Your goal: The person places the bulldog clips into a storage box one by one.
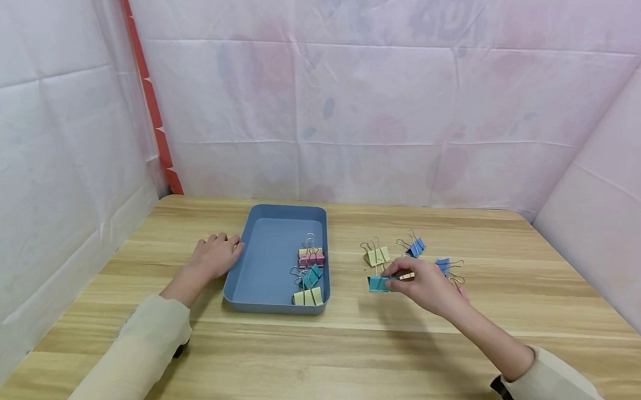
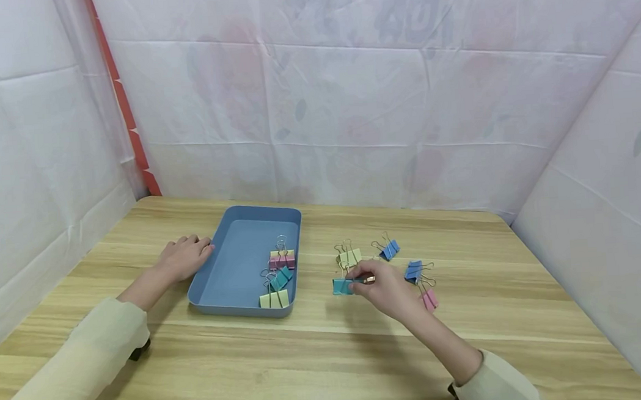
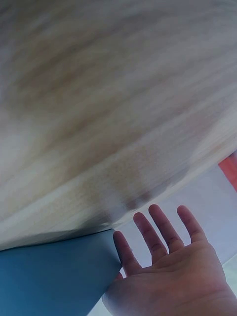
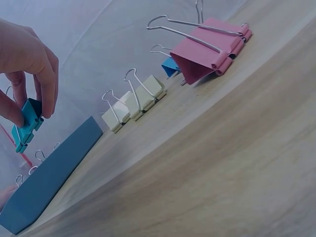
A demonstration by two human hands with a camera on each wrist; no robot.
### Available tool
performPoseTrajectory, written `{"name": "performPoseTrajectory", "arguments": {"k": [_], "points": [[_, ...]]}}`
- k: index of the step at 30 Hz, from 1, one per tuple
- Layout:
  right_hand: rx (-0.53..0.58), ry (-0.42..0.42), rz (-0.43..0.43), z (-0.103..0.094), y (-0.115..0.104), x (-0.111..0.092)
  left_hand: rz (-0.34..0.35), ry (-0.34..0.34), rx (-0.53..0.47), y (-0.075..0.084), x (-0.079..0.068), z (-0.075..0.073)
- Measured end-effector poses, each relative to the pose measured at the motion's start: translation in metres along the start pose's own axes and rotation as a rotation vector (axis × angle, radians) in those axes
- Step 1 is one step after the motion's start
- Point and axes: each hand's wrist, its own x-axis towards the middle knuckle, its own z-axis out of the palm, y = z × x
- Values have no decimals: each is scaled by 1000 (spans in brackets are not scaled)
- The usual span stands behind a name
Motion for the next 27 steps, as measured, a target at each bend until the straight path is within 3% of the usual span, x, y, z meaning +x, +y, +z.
{"name": "performPoseTrajectory", "arguments": {"k": [19,27], "points": [[7,-2,10,5,-18,10,2,5,-7,0,-1,-1],[69,0,-5,8,-21,14,3,0,-6,-1,0,0]]}}
